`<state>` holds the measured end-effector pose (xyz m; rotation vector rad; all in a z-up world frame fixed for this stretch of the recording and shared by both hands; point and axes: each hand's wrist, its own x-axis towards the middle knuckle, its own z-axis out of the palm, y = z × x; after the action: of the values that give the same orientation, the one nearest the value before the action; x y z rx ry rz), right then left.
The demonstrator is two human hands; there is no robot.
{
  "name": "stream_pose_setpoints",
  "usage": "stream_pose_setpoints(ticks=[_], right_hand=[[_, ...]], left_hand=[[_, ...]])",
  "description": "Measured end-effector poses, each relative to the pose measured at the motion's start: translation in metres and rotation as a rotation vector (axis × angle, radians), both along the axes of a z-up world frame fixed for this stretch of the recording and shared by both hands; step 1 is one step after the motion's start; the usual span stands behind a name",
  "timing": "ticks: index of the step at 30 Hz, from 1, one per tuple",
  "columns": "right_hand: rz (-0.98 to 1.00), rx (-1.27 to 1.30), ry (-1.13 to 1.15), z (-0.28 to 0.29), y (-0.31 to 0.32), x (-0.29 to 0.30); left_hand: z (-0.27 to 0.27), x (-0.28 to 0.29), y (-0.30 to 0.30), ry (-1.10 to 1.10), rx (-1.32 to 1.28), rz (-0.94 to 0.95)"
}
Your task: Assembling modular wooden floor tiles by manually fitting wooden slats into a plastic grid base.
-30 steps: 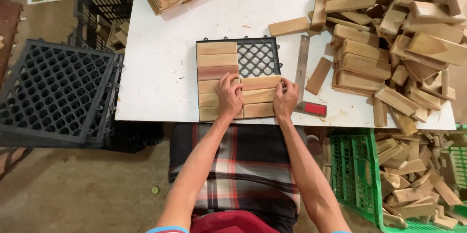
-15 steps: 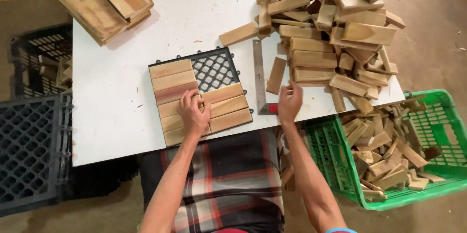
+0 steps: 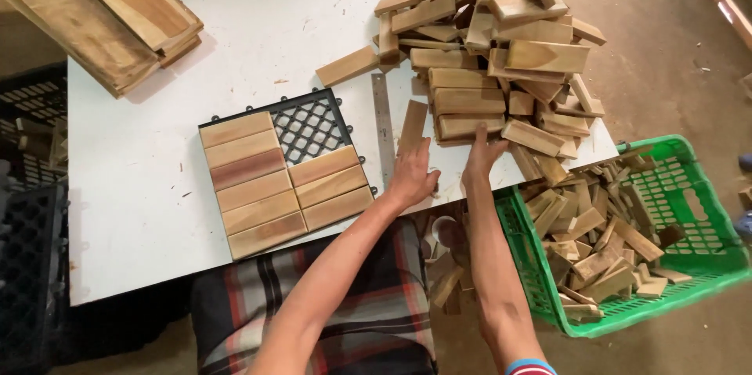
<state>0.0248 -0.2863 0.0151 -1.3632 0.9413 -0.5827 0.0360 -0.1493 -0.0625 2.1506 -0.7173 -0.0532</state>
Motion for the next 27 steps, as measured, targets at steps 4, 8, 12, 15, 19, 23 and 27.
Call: stream_pose_setpoints(ticks=[4, 8, 12, 15, 19, 23, 27], right_hand=[[0.136, 0.093, 0.012, 0.046, 0.001, -0.017], [0.203, 0.016, 0.05, 0.026, -0.006, -0.02], [0.194, -0.137, 0.12, 0.006, 0.01, -0.04], [0.256, -0.23, 0.071, 0.006, 0.02, -0.054], [0.306, -0.248, 0.051, 0.012, 0.022, -0.061], [0.37, -0.145, -0.117, 0.02, 0.025, -0.069], [0.311, -0.078, -0.283, -0.018, 0.005, -0.066]], left_hand=[[0.042, 0.006, -0.002, 0.276, -0.114, -0.06], [0.07, 0.006, 0.001, 0.549, -0.248, -0.026], [0.061, 0.001, 0.014, 0.504, -0.312, 0.006], [0.088, -0.016, 0.037, 0.448, -0.279, -0.034], [0.082, -0.024, 0.035, 0.446, -0.27, -0.036], [0.09, -0.029, 0.039, 0.446, -0.314, -0.007], [0.101, -0.042, 0.033, 0.291, -0.456, 0.152]])
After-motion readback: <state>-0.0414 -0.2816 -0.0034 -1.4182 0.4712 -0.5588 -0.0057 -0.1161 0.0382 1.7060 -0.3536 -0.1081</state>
